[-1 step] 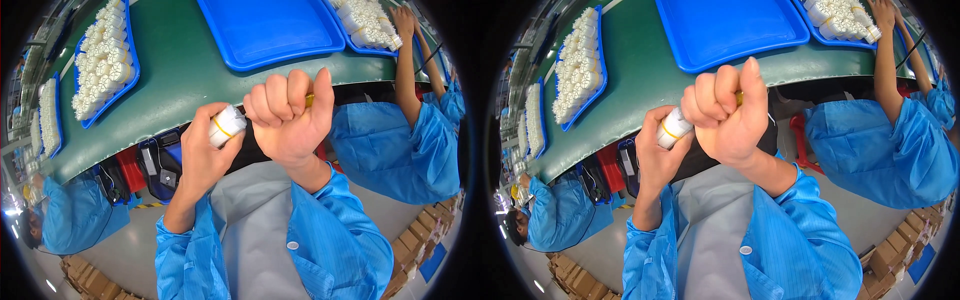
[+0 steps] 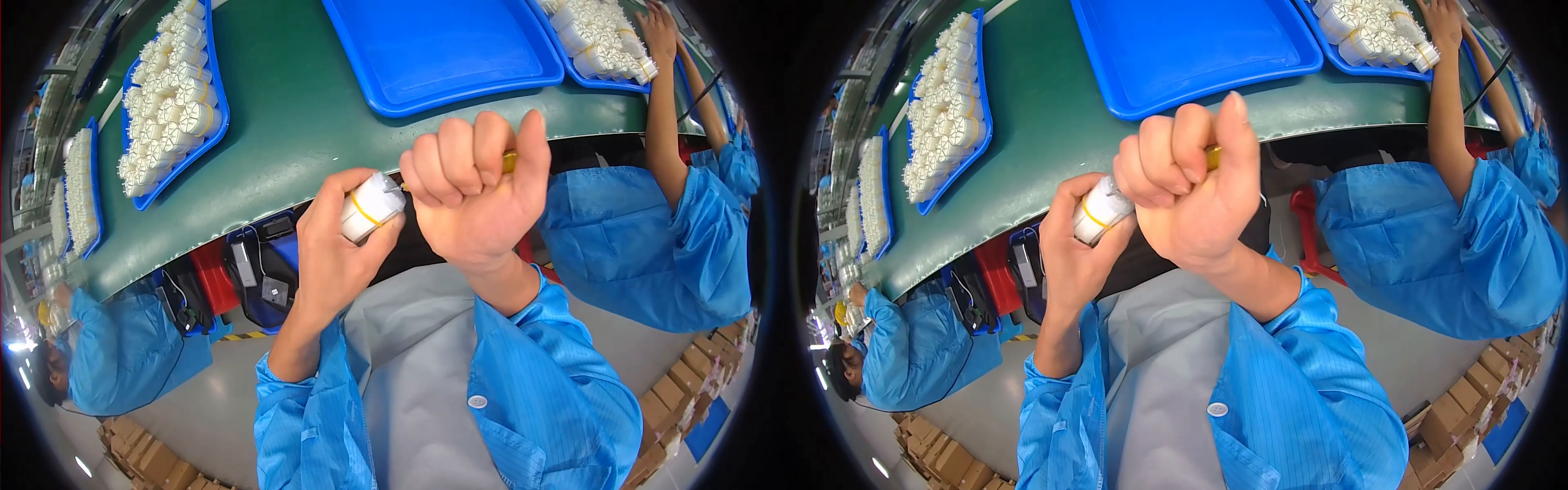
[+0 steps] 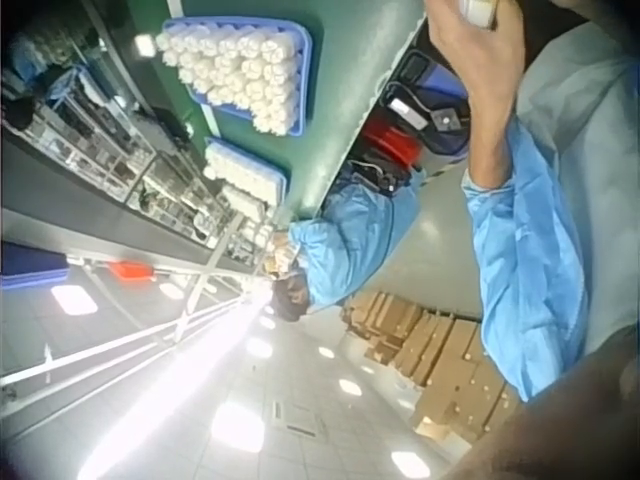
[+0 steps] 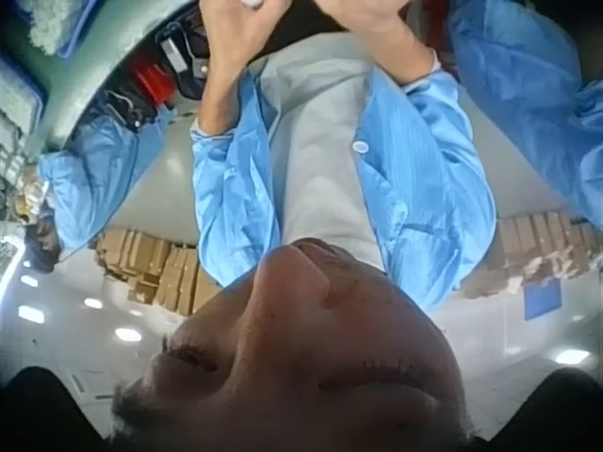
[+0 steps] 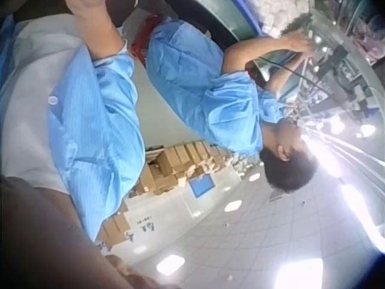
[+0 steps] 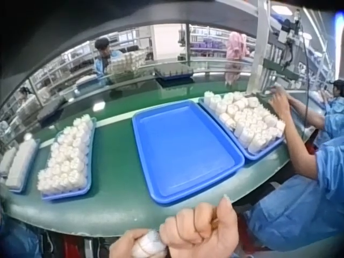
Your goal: The person picks up bundled plastic components, works on their ends using a small pointed tool, and places the bundles onto a blue tray.
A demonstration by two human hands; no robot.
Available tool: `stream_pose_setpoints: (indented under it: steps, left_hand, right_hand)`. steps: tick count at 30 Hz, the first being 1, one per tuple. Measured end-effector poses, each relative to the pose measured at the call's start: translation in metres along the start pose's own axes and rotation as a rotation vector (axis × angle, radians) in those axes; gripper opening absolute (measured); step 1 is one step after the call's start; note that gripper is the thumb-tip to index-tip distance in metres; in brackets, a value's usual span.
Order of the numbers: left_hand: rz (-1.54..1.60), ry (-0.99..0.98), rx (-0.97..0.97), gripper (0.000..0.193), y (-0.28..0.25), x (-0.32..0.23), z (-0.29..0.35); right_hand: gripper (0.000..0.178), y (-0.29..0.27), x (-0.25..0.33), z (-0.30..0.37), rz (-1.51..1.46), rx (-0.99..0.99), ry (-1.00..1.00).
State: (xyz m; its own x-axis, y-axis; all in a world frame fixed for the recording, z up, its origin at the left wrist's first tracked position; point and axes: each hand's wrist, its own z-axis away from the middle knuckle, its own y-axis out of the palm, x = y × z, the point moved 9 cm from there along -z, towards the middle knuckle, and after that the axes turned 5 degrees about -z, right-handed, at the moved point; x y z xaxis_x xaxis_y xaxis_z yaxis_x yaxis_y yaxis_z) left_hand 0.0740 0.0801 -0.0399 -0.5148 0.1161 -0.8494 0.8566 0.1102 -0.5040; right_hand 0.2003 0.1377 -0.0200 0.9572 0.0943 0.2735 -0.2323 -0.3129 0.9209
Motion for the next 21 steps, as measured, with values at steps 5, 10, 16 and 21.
stream_pose_setpoints:
  steps: [5,10,16,21]
  left_hand:
    - [0.307,-0.262,0.100,0.042,0.004,0.018,0.006]
    - [0.425,-0.301,0.106,0.044,0.008,0.019,0.010]
    - [0.319,-0.182,0.097,0.044,0.004,0.007,0.009]
    - [0.298,-0.179,0.121,0.043,0.005,0.002,0.009]
  right_hand:
    - [0.056,0.013,0.018,0.004,0.057,0.164,-0.070]
    - [0.055,0.022,0.019,0.010,0.076,0.255,-0.089]
    - [0.055,0.021,0.010,0.012,0.055,0.280,-0.064]
    - [0.055,0.022,0.009,0.013,0.062,0.293,-0.067]
